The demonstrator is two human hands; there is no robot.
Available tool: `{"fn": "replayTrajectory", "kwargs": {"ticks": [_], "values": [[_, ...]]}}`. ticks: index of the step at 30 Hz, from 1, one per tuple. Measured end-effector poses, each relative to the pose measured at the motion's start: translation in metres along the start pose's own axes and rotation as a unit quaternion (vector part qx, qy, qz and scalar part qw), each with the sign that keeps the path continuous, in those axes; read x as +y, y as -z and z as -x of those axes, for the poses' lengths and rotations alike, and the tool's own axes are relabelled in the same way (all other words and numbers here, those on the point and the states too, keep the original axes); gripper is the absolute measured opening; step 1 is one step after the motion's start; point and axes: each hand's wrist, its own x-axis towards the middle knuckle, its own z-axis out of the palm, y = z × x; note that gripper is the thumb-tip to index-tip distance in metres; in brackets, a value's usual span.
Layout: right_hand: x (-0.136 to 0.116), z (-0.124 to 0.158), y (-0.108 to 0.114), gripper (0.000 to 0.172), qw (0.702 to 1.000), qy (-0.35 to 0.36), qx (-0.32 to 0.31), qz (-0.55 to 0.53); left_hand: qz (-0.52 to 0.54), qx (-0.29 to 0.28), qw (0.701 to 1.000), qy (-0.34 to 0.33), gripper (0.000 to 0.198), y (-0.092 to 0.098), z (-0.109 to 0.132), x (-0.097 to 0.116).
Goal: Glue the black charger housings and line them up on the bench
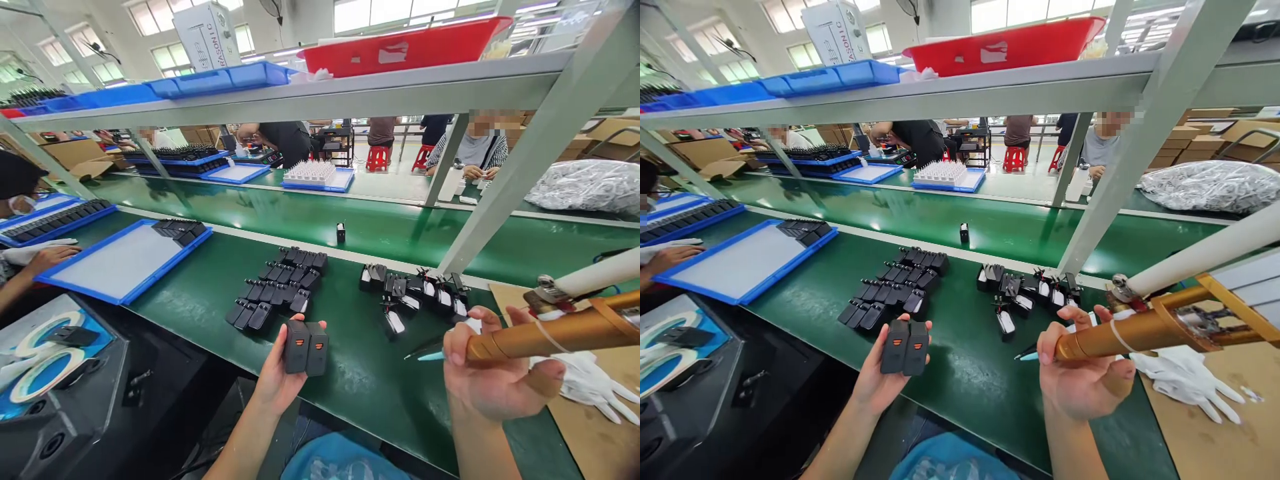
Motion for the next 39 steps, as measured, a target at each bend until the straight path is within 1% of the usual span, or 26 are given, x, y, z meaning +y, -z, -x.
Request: {"fn": "replayTrajectory", "kwargs": {"ticks": [4, 7, 17, 19, 21, 22, 23, 24, 25, 26, 27, 28, 29, 30, 32, 34, 37, 39], "values": [[0.000, -0.001, 0.001, 0.052, 1.000, -0.001, 0.010, 0.007, 0.018, 0.004, 1.000, -0.009, 0.033, 0.010, 0.002, 0.001], [0.001, -0.001, 0.001, 0.052, 1.000, 0.002, 0.020, 0.012, 0.020, -0.002, 1.000, -0.021, 0.032, 0.014, 0.004, 0.001], [-0.001, -0.002, 0.000, 0.057, 1.000, 0.004, 0.010, 0.016, -0.014, -0.012, 0.997, -0.074, 0.034, 0.013, 0.013, 0.004], [0.000, -0.003, 0.001, 0.058, 1.000, 0.006, 0.007, 0.017, -0.042, -0.005, 0.995, -0.089, 0.035, 0.012, 0.014, 0.004], [0.001, -0.004, 0.003, 0.058, 1.000, 0.005, 0.008, 0.015, -0.122, 0.006, 0.984, -0.126, 0.034, 0.014, 0.015, 0.002], [0.001, -0.004, 0.004, 0.057, 1.000, 0.005, 0.008, 0.013, -0.194, 0.019, 0.967, -0.163, 0.033, 0.017, 0.014, 0.002], [0.001, -0.004, 0.004, 0.056, 1.000, 0.004, 0.007, 0.010, -0.286, 0.037, 0.935, -0.208, 0.031, 0.020, 0.012, 0.001], [0.002, -0.003, 0.005, 0.056, 1.000, 0.003, 0.006, 0.006, -0.390, 0.060, 0.883, -0.256, 0.030, 0.025, 0.010, 0.000], [0.002, -0.003, 0.005, 0.055, 1.000, 0.002, 0.005, 0.003, -0.492, 0.085, 0.813, -0.299, 0.029, 0.030, 0.006, -0.001], [0.003, -0.002, 0.006, 0.055, 1.000, 0.002, 0.003, 0.000, -0.582, 0.107, 0.735, -0.331, 0.029, 0.035, 0.002, -0.002], [0.003, -0.002, 0.006, 0.054, 1.000, 0.003, 0.002, -0.002, -0.652, 0.125, 0.660, -0.351, 0.031, 0.039, -0.003, -0.003], [0.004, -0.001, 0.006, 0.053, 1.000, 0.004, 0.000, -0.003, -0.703, 0.139, 0.596, -0.363, 0.032, 0.043, -0.009, -0.003], [0.004, -0.001, 0.006, 0.052, 1.000, 0.006, -0.001, -0.003, -0.738, 0.151, 0.543, -0.370, 0.033, 0.046, -0.015, -0.004], [0.005, 0.000, 0.006, 0.051, 1.000, 0.008, -0.002, -0.004, -0.763, 0.164, 0.501, -0.373, 0.034, 0.047, -0.020, -0.005], [0.005, 0.000, 0.006, 0.051, 1.000, 0.011, -0.004, -0.004, -0.795, 0.193, 0.439, -0.370, 0.036, 0.047, -0.029, -0.007], [0.006, 0.001, 0.006, 0.051, 1.000, 0.011, -0.009, -0.007, -0.814, 0.229, 0.396, -0.358, 0.037, 0.045, -0.033, -0.009], [0.007, 0.001, 0.008, 0.051, 1.000, 0.005, -0.014, -0.013, -0.825, 0.283, 0.351, -0.342, 0.040, 0.041, -0.030, -0.009], [0.008, 0.001, 0.009, 0.051, 1.000, 0.002, -0.014, -0.014, -0.825, 0.290, 0.338, -0.348, 0.046, 0.037, -0.027, 0.000]]}}
